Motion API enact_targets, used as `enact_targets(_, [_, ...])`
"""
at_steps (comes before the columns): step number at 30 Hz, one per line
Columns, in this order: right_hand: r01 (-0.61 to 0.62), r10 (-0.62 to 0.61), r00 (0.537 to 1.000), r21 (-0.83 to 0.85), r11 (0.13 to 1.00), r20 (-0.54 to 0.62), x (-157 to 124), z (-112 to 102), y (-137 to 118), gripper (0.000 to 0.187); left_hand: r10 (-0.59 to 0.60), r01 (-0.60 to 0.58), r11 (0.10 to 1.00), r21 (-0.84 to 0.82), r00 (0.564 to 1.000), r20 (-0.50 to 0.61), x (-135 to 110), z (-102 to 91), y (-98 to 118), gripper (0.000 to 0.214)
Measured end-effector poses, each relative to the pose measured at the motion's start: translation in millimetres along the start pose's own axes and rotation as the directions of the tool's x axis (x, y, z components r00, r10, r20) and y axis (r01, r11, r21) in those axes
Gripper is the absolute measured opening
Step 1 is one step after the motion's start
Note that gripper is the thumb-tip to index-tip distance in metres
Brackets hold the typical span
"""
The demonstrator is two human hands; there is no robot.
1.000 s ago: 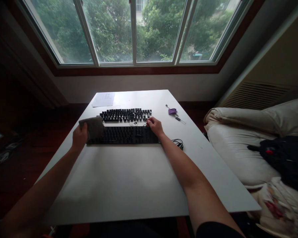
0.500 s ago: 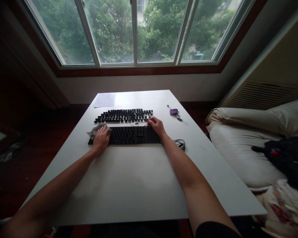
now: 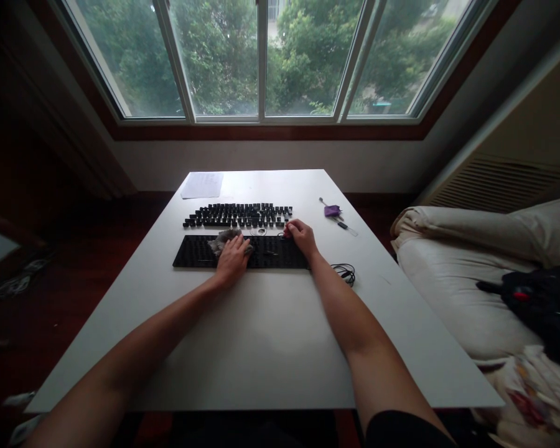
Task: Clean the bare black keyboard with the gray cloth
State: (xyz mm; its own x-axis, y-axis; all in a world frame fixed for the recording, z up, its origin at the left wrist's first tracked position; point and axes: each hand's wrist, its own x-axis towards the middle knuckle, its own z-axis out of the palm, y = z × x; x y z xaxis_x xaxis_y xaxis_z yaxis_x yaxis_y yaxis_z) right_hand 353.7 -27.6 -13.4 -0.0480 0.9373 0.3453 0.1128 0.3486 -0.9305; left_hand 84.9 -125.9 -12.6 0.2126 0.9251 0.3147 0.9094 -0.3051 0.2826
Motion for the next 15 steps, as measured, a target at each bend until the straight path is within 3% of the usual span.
enact_targets(6, [-0.011,0.011,1.000,0.011,1.000,0.009,2,-3,-2,0.031,0.142,-0.125,0.978,-0.168,0.985,0.098,-11,-8.4,8,0.047])
enact_targets(9, [-0.010,0.010,1.000,0.007,1.000,0.010,2,-3,-2,0.031,0.247,-0.173,0.904,-0.391,0.958,0.147,-14,-20.6,7,0.044])
enact_targets(11, [-0.009,0.008,1.000,-0.012,1.000,-0.002,1,-3,-1,0.032,0.279,-0.182,0.837,-0.517,0.953,0.115,-12,-29.8,4,0.042])
enact_targets(13, [-0.007,0.006,1.000,-0.038,0.999,-0.023,1,-2,1,0.032,0.222,-0.178,0.820,-0.544,0.975,0.016,-7,-37.4,-1,0.040])
enact_targets(15, [-0.001,-0.001,0.999,-0.057,0.998,-0.045,1,-3,2,0.032,0.069,-0.112,0.859,-0.499,0.992,-0.103,1,-41.6,-7,0.038])
